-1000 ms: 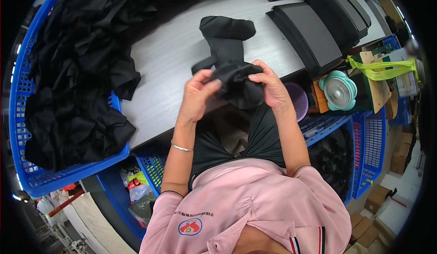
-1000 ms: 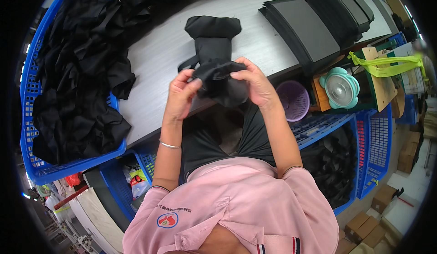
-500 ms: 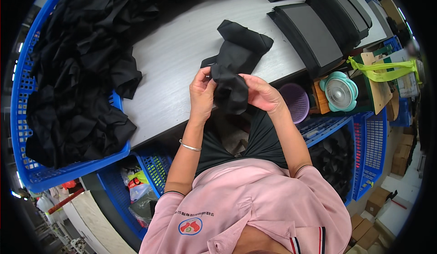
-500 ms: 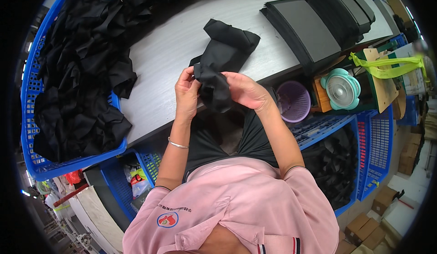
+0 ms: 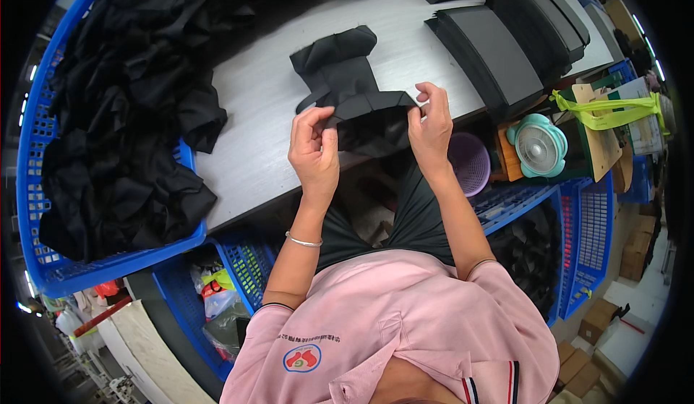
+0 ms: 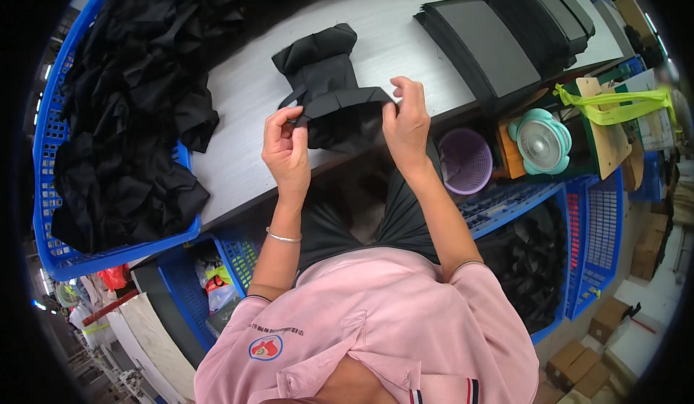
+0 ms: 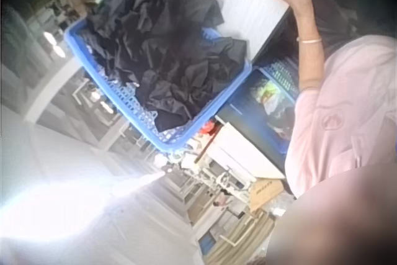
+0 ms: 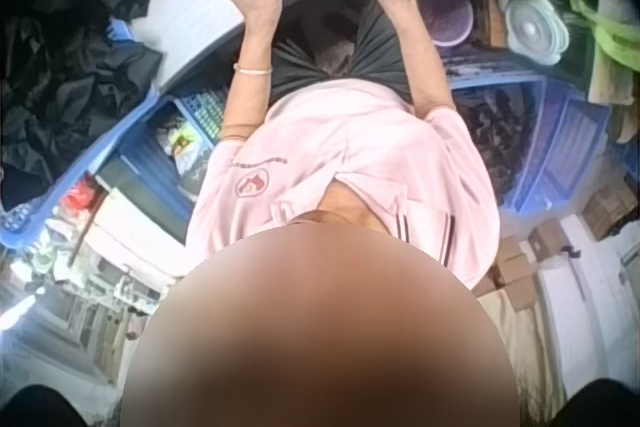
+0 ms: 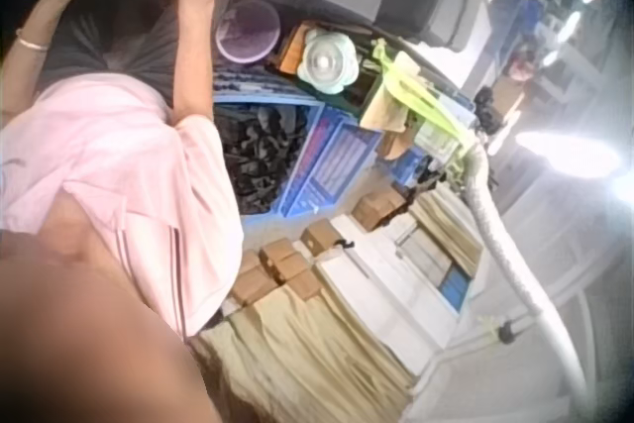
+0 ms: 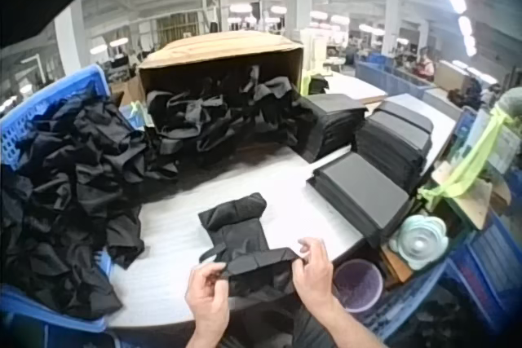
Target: The person is inspecting and folding black fabric components for a product, likely part of a sports or recreation good manufacturing process.
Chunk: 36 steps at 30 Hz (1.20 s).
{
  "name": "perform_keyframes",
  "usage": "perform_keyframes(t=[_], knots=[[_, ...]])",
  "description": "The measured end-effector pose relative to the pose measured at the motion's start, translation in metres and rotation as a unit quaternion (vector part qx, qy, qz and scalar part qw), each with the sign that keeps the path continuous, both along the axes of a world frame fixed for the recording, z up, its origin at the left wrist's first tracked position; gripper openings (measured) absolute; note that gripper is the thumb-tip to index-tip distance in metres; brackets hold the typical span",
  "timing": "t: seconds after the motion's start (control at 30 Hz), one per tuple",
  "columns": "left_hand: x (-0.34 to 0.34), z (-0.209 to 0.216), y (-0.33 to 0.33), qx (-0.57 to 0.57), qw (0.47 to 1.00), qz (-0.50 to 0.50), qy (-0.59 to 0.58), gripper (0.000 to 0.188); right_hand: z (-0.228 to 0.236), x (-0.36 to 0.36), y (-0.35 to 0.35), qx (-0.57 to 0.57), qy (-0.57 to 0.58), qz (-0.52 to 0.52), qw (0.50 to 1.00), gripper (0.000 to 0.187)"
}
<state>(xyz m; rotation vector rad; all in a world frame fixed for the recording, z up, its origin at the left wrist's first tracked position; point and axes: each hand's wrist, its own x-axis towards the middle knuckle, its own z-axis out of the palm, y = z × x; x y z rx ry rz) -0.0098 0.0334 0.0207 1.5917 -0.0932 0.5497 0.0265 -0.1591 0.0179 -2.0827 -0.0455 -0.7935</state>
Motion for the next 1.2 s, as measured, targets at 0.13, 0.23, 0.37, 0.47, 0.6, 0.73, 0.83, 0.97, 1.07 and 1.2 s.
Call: perform_keyframes(t=[0.13, 0.23, 0.37, 0.47, 0.6, 0.73, 0.83, 0.97, 1.07, 1.2], knots=[[-0.001, -0.007, -0.017, 0.063, 0.995, -0.006, 0.081, 0.052, -0.021, -0.021, 0.005, 0.104, 0.186, 0.054, 0.975, 0.038], [-0.002, -0.004, -0.015, 0.129, 0.989, -0.051, 0.051, 0.046, -0.019, -0.030, 0.003, 0.094, 0.186, 0.114, 0.971, 0.042], [0.008, 0.010, 0.009, 0.112, 0.990, 0.010, 0.086, 0.047, 0.003, -0.020, -0.023, 0.071, 0.165, -0.001, 0.984, 0.058], [0.019, 0.015, 0.009, 0.292, 0.956, 0.015, -0.017, 0.046, 0.005, -0.033, -0.020, -0.137, 0.016, -0.006, 0.990, 0.055], [0.042, 0.016, 0.004, 0.319, 0.945, -0.066, -0.024, 0.037, -0.012, -0.052, -0.001, -0.274, -0.147, 0.085, 0.946, 0.033], [0.067, 0.006, -0.003, 0.317, 0.930, -0.186, 0.025, 0.018, -0.025, -0.039, 0.021, -0.225, 0.040, 0.149, 0.962, 0.019], [0.090, -0.014, -0.014, 0.349, 0.916, -0.191, 0.053, 0.030, -0.021, -0.039, 0.032, -0.301, 0.030, 0.259, 0.917, 0.017], [0.121, -0.036, -0.018, 0.362, 0.918, -0.149, 0.067, 0.032, -0.001, -0.038, 0.005, -0.177, -0.043, 0.184, 0.966, 0.012], [0.129, -0.033, -0.010, 0.350, 0.918, -0.170, 0.081, 0.034, 0.020, 0.000, -0.066, -0.242, -0.098, -0.069, 0.963, 0.007], [0.120, -0.003, -0.002, 0.349, 0.902, -0.203, 0.151, 0.047, 0.038, 0.043, -0.158, -0.313, 0.060, -0.180, 0.931, 0.041]])
